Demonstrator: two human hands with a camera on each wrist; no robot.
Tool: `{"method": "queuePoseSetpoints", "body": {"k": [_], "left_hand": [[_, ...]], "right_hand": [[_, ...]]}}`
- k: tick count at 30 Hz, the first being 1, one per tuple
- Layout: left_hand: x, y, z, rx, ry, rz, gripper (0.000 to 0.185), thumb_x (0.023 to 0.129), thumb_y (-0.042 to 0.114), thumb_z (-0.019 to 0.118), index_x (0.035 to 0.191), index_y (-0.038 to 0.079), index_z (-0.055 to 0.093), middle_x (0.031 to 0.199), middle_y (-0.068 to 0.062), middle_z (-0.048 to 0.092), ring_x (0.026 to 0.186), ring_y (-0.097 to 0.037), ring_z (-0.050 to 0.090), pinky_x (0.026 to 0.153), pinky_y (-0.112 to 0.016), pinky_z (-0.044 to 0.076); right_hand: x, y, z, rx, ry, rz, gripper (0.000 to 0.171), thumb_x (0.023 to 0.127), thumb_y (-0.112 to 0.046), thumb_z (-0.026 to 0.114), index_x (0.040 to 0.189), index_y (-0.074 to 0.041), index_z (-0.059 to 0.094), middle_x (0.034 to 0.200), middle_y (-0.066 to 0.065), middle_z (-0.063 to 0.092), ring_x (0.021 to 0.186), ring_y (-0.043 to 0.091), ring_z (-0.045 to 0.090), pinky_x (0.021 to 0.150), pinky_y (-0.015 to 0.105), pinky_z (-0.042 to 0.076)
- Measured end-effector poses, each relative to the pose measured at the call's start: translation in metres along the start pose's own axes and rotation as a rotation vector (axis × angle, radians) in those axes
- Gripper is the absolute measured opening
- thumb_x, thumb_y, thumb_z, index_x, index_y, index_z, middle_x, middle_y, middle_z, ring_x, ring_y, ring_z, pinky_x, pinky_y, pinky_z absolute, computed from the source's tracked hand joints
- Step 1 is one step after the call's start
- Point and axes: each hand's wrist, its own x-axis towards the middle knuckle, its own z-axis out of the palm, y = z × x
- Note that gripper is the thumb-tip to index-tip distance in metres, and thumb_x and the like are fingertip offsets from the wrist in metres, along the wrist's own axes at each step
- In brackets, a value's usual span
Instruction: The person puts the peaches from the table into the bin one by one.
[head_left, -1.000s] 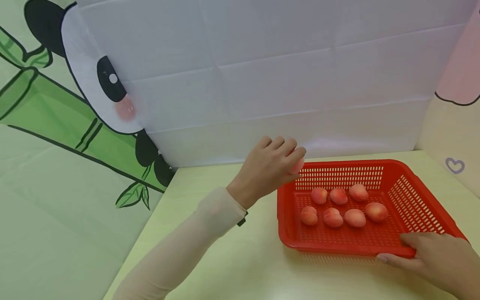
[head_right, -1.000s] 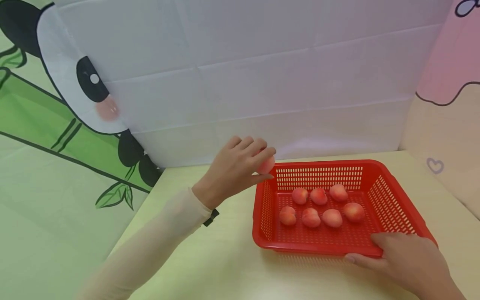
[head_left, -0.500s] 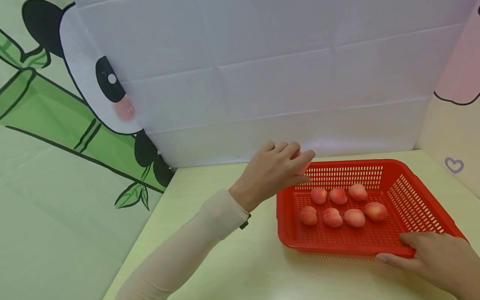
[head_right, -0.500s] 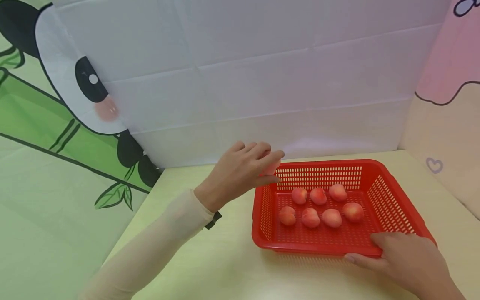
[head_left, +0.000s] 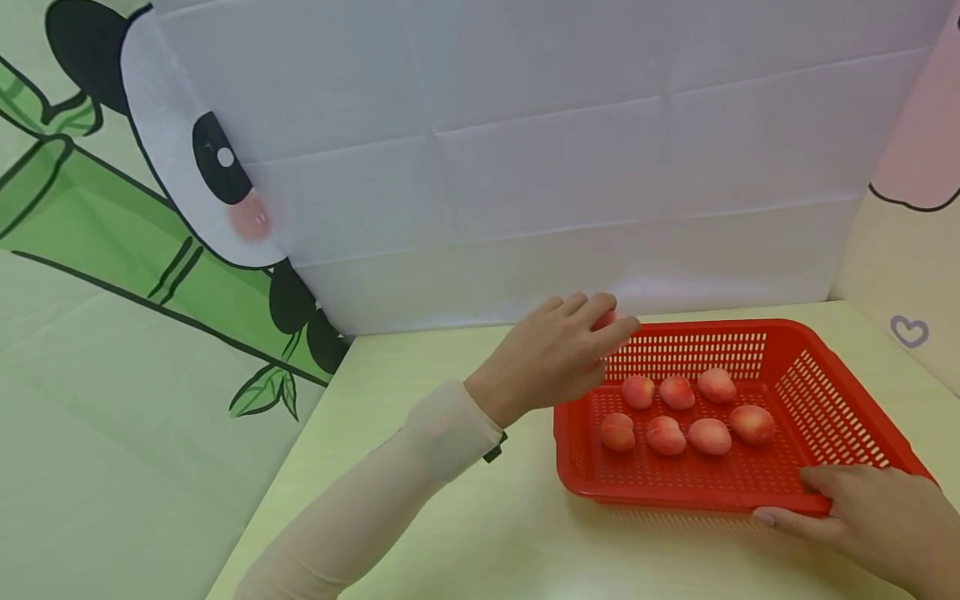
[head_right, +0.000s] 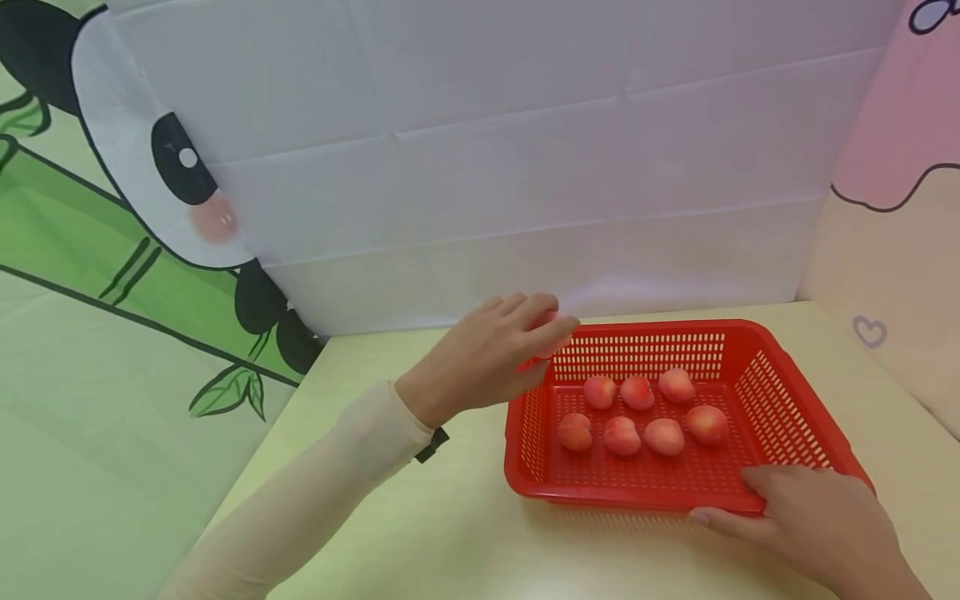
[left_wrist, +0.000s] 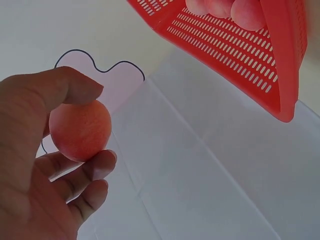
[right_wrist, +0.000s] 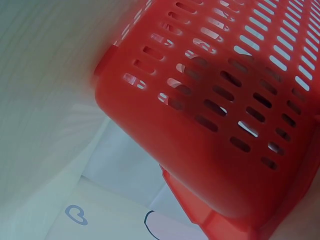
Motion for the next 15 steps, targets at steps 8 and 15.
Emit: {"method": "queuePoseSetpoints", "body": {"k": [8, 15], "left_hand": [[0.0021, 0.0016, 0.0036, 0.003, -0.071, 0.020, 0.036, 0.097, 0.010, 0.057, 0.133, 0.017, 0.062, 0.121, -0.005, 0.062, 0.086, -0.018, 0.058, 0.074, -0.026, 0.049], [0.0035, 0.0027, 0.0073, -0.029, -0.093, 0.046, 0.036, 0.098, 0.008, 0.058, 0.132, 0.017, 0.066, 0.127, -0.008, 0.059, 0.080, -0.018, 0.056, 0.070, -0.025, 0.048]], "right_hand": [[0.0000, -0.0001, -0.0011, 0.000, -0.006, 0.001, 0.058, 0.086, -0.077, 0.071, 0.086, -0.018, 0.071, 0.063, -0.007, 0.044, 0.064, 0.015, 0.047, 0.060, 0.038, 0.038], [0.0025, 0.0003, -0.0028, -0.005, -0.041, 0.000, 0.066, 0.087, -0.077, 0.070, 0.095, -0.012, 0.076, 0.069, -0.007, 0.055, 0.067, 0.016, 0.054, 0.062, 0.040, 0.045]]}}
